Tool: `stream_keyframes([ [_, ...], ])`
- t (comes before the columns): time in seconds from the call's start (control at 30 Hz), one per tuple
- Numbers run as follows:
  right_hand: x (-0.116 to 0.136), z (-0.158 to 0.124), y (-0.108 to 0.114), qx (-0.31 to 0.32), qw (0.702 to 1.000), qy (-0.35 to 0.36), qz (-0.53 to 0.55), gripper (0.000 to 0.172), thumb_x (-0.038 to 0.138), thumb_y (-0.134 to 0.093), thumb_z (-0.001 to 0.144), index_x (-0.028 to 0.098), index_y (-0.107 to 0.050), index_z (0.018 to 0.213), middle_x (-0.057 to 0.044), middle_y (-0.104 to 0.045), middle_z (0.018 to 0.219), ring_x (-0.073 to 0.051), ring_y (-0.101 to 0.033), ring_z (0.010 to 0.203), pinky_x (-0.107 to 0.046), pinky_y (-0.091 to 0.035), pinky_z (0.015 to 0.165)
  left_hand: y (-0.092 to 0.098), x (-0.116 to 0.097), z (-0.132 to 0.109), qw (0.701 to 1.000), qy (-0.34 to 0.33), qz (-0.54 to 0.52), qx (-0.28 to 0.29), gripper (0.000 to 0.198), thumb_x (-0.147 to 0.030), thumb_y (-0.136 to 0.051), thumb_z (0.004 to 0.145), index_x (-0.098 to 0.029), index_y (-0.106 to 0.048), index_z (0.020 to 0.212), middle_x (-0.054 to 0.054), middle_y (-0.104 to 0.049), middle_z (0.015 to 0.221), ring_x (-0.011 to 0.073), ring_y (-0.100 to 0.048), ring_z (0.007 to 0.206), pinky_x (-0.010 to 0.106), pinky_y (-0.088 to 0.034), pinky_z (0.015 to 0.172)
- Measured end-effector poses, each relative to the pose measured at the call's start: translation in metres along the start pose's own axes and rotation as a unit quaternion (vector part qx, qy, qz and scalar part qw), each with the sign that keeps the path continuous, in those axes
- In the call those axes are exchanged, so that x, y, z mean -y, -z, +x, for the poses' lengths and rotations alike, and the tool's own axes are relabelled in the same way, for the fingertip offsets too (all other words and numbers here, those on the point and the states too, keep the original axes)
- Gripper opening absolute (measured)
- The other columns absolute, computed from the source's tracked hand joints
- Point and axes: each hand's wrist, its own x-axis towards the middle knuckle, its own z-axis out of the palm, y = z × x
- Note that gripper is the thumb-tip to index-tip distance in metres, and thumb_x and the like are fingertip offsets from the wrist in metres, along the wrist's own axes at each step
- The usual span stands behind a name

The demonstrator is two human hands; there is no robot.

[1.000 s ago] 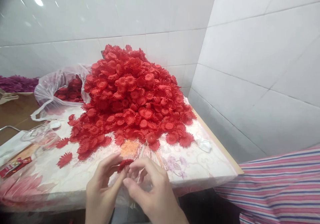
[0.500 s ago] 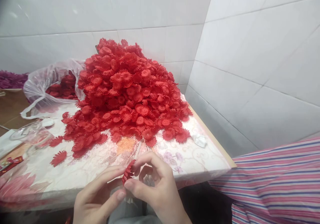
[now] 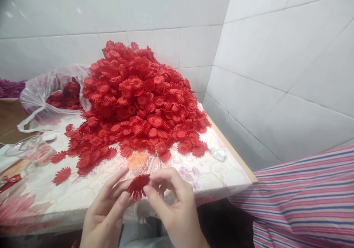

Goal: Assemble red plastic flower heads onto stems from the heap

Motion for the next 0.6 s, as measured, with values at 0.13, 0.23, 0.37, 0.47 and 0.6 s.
stream_keyframes([
  [0.13,0.0,-0.002,-0.002,-0.039,0.999,0.009,-0.015,0.022,0.019,-0.071,0.076,0.03,-0.064,0.093,0.004,-0.062,0.078,-0.01,-0.058,0.063,-0.016,-0.046,0.055,0.0,-0.002,0.002,0.999,0.037,-0.03,0.022,0.041,-0.034,-0.083,0.063,-0.026,-0.073,0.102,0.001,-0.074,0.078,0.0138,-0.069,0.075,0.016,-0.054,0.065],
  [0.23,-0.001,-0.002,0.0,-0.016,0.999,-0.037,0.036,0.018,0.022,-0.07,0.077,0.03,-0.064,0.093,0.003,-0.063,0.083,-0.01,-0.06,0.069,-0.016,-0.048,0.061,0.0,-0.003,0.002,0.996,0.06,-0.038,0.045,0.041,-0.033,-0.082,0.064,-0.025,-0.072,0.102,0.001,-0.074,0.079,0.0126,-0.068,0.07,0.016,-0.054,0.062],
  [0.37,-0.004,-0.001,0.008,0.019,0.996,-0.05,0.065,0.014,0.025,-0.069,0.08,0.03,-0.064,0.092,0.003,-0.062,0.083,-0.011,-0.061,0.077,-0.016,-0.05,0.068,-0.003,-0.003,0.0,0.995,0.036,-0.052,0.076,0.037,-0.033,-0.085,0.06,-0.023,-0.073,0.094,0.001,-0.073,0.075,0.0117,-0.067,0.068,0.015,-0.053,0.06],
  [0.47,-0.003,-0.004,0.008,-0.004,0.997,-0.055,0.06,0.013,0.025,-0.069,0.08,0.028,-0.064,0.092,0.002,-0.061,0.083,-0.011,-0.06,0.077,-0.016,-0.05,0.068,-0.005,-0.002,-0.005,0.995,0.022,-0.028,0.089,0.039,-0.032,-0.088,0.053,-0.02,-0.073,0.088,0.002,-0.074,0.076,0.0129,-0.067,0.07,0.015,-0.054,0.06],
  [0.6,0.003,-0.012,0.003,-0.038,0.998,-0.031,0.027,0.011,0.022,-0.066,0.081,0.026,-0.062,0.09,0.002,-0.06,0.082,-0.012,-0.06,0.075,-0.017,-0.049,0.064,-0.005,-0.001,-0.01,0.997,0.016,0.01,0.072,0.034,-0.027,-0.087,0.054,-0.02,-0.072,0.083,0.001,-0.074,0.077,0.0114,-0.066,0.068,0.015,-0.053,0.061],
])
